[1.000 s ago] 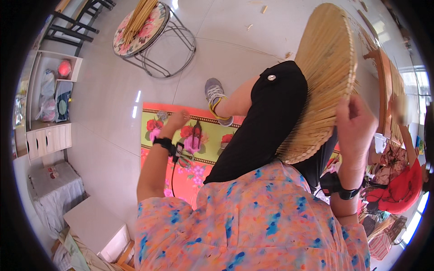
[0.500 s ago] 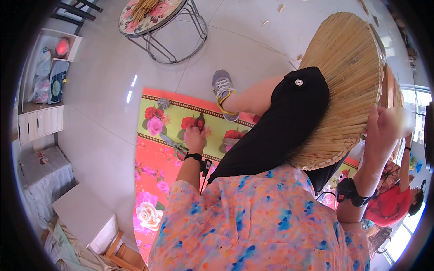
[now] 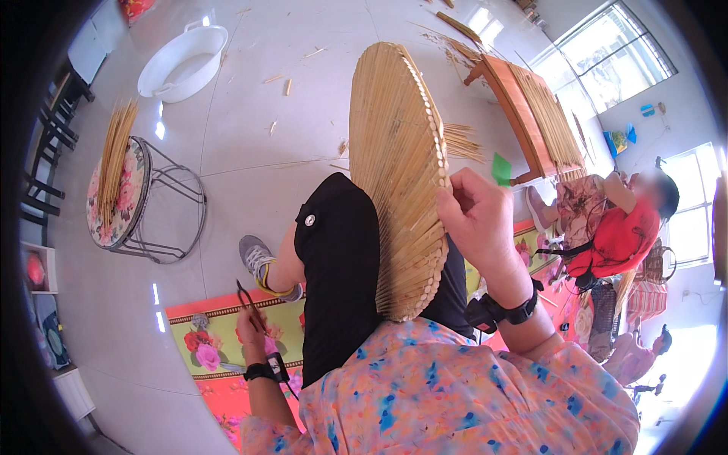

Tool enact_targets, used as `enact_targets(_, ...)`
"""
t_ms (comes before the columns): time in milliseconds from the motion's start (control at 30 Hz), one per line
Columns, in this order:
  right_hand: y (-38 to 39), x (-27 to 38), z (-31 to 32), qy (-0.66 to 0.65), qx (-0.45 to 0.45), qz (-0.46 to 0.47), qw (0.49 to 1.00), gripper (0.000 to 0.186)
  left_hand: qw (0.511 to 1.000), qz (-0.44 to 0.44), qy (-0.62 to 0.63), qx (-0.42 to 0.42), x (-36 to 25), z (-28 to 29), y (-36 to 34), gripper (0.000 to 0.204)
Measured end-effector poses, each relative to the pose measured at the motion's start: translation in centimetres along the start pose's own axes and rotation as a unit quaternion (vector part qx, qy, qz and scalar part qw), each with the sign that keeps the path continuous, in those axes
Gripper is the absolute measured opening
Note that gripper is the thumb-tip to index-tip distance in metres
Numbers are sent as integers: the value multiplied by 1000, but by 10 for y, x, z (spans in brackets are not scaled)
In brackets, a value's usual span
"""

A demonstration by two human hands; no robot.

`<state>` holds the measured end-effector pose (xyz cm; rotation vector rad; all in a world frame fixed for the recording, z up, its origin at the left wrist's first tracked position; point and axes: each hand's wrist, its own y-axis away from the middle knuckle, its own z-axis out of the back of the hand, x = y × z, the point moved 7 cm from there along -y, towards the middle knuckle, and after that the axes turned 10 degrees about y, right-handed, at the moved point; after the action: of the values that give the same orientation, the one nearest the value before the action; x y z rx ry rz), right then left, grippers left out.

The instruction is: The person weaves thin wooden strips into a circular fan shape using a needle and thread, then uses a tool to cut off the excess ends of the strips along the border.

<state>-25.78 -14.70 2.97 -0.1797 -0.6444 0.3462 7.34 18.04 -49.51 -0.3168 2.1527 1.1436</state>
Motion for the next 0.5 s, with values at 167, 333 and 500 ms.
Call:
enact_targets(167,-2,-13,0,-8,13,-6,1000,17,959,-231,-13,162,-191,-233,114,35)
enact_targets(333,-4,-21,-1,-33,19,-24,999,18,863,-314,-238,315,-206,-370,215,46)
enact_targets(500,-4,-29,0,-54,16,-34,998,18,772,-410,-320,365,-153,-425,254,16)
